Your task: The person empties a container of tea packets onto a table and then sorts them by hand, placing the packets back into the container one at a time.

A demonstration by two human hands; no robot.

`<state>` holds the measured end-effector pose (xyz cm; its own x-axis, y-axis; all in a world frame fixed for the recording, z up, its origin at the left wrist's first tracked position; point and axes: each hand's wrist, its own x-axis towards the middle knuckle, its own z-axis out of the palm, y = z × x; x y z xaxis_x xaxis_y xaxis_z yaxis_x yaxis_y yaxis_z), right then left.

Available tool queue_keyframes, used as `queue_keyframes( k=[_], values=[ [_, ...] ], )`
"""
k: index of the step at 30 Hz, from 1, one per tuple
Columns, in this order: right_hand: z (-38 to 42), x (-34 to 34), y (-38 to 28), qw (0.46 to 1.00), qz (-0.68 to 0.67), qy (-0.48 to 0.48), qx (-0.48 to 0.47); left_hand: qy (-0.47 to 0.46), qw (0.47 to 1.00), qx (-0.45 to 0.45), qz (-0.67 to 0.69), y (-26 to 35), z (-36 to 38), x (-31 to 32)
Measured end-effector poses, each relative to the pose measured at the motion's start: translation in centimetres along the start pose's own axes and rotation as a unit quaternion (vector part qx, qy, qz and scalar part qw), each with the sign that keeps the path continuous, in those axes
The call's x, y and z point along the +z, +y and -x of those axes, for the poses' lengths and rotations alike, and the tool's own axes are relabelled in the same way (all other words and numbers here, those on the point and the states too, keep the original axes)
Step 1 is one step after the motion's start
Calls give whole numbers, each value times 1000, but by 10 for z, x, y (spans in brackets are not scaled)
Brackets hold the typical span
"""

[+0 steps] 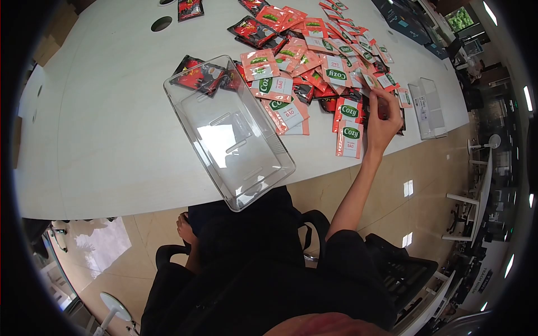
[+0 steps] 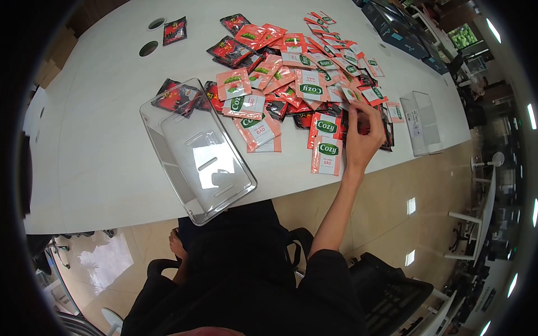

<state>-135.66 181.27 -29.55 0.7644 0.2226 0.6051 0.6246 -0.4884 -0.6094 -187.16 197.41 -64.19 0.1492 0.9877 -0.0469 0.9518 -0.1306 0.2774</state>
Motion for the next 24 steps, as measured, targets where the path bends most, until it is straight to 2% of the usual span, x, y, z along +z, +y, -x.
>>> queue_keyframes(
  k=[4,7,10,12,18,24],
  values=[
    [1,7,-7,997,-62,-32,16,8,1000,3,-9,2,1,-2],
    [1,6,-11,995,-94,-32,-7,10,1000,10,-2,2,1,-2],
    [-1,2,-5,1000,-18,4,-23,6,1000,2,-8,4,1,-3],
    [-2,3,3,992,70,10,-103,7,1000,1,-11,8,1,-7],
    [1,2,17,982,144,-49,-116,-12,1000,9,-8,1,1,-6],
    [2,4,16,981,144,-75,-102,-12,1000,16,7,-1,1,-6]
  ],
)
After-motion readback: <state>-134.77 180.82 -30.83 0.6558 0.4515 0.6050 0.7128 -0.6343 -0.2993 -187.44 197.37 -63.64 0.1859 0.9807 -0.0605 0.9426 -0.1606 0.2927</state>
